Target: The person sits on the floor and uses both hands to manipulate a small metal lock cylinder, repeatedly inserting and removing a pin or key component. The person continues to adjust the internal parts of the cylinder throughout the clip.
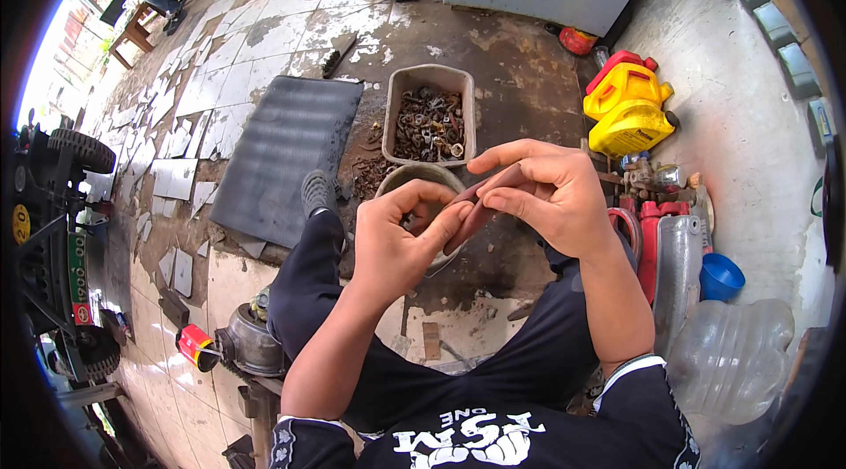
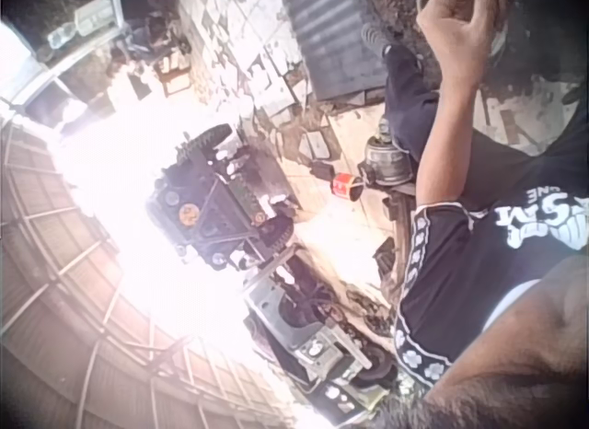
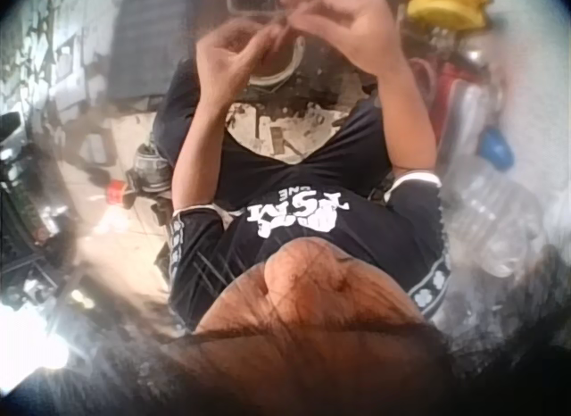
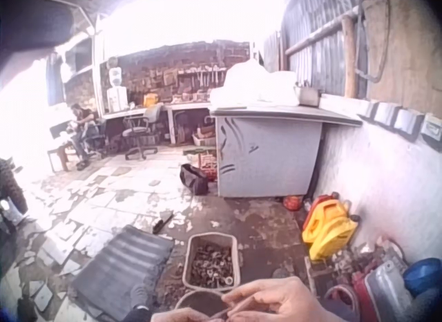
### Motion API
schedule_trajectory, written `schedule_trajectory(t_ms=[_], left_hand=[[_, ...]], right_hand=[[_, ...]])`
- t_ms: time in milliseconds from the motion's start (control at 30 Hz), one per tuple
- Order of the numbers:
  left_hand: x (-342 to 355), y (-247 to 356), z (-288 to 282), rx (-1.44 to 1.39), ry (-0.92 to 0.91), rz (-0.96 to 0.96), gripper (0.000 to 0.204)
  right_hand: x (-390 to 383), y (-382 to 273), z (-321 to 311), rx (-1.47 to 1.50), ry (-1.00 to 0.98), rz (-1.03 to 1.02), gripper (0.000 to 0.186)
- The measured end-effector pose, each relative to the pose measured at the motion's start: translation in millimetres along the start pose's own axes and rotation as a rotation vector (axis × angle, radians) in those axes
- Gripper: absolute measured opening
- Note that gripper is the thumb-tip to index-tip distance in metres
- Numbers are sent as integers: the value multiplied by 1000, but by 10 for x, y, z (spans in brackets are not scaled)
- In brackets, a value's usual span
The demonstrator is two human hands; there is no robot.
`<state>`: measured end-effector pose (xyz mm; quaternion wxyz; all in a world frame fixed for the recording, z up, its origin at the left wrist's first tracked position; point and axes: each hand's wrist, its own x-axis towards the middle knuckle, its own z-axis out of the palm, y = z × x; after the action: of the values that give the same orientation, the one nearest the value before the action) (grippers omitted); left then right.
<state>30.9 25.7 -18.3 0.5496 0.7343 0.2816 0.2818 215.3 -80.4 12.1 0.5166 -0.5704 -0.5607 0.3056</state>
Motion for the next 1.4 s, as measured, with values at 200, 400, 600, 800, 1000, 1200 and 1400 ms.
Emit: schedule_trajectory(t_ms=[200,400,600,800,1000,1200,1400], left_hand=[[-12,-13,79,76,61,293,12],[-26,5,46,103,69,322,10],[-49,-30,20,62,137,283,13],[-65,-14,75,71,190,418,8],[-44,16,96,166,167,417,4],[-48,-19,87,96,197,459,6],[-76,-28,115,19,220,335,13]], right_hand=[[-13,26,100,170,39,3,11],[3,-81,147,159,-36,-6,11],[20,-12,66,-5,-20,-75,11],[-18,-7,175,172,73,44,11],[11,32,168,174,19,34,12],[-22,47,215,189,8,65,19],[-40,37,331,223,137,91,22]])
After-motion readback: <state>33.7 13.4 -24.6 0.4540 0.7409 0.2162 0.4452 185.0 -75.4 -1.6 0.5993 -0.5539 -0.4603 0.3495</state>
